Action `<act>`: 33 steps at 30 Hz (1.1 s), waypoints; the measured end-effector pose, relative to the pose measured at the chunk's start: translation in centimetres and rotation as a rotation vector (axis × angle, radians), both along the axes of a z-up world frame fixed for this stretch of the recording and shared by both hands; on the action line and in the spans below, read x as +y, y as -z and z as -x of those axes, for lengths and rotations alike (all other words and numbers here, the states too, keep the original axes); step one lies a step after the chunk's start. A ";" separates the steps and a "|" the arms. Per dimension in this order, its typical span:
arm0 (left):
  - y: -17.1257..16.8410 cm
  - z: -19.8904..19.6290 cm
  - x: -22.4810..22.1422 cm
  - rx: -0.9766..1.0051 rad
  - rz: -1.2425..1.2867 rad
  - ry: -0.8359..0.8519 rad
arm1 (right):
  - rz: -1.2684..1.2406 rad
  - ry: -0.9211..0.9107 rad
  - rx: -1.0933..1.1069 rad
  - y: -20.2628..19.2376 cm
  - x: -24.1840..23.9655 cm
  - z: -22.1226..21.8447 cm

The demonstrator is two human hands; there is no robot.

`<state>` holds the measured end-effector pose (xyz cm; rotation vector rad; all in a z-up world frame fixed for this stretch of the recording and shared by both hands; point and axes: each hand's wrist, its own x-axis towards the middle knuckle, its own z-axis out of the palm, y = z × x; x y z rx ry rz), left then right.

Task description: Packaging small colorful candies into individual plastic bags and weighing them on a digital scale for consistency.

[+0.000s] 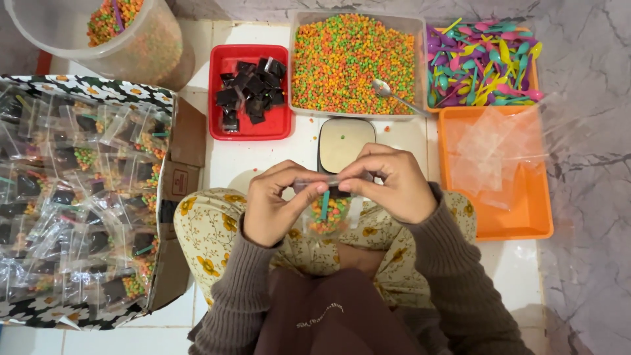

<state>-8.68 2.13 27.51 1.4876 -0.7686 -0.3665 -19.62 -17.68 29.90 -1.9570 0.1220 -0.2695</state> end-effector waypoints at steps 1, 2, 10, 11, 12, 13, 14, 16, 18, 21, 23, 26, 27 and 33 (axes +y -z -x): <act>0.0 0.0 0.0 0.001 -0.004 0.021 | 0.009 -0.013 -0.015 -0.2 0.1 0.0; -0.1 -0.1 0.1 0.003 -0.007 0.020 | 0.006 -0.015 -0.013 -0.3 0.2 0.1; -0.4 0.1 0.1 -0.078 -0.046 0.043 | 0.134 0.008 -0.042 -1.1 0.8 0.5; -0.3 0.2 0.1 -0.078 -0.047 0.044 | 0.133 0.009 -0.041 -1.3 0.9 0.4; -0.3 0.3 0.1 -0.094 -0.040 0.036 | 0.151 0.003 -0.071 -1.5 0.9 0.4; -0.3 0.3 0.2 -0.110 -0.033 0.029 | 0.169 -0.003 -0.101 -1.6 1.0 0.3; -0.2 0.3 0.2 -0.109 -0.034 0.028 | 0.169 -0.004 -0.101 -1.6 1.0 0.3; -0.2 0.3 0.2 -0.159 -0.020 0.011 | 0.201 -0.011 -0.134 -1.5 1.0 0.2; -0.4 0.4 0.0 -0.190 -0.011 -0.004 | 0.224 -0.007 -0.148 -1.4 1.4 0.1; -0.4 0.8 -0.6 -0.244 0.017 -0.062 | 0.264 0.012 -0.182 -0.9 1.8 -0.1; -0.5 1.1 -0.7 -0.266 0.037 -0.106 | 0.280 0.026 -0.200 -0.5 2.0 -0.1; -0.8 0.8 -0.4 -0.229 0.040 -0.108 | 0.191 0.042 -0.215 -0.2 1.6 -0.4; -0.8 0.7 -0.1 -0.204 0.035 -0.098 | 0.141 0.034 -0.223 -0.3 1.3 -0.5; -1.1 0.0 0.6 -0.102 0.062 -0.035 | 0.037 0.033 -0.233 -0.9 0.4 0.1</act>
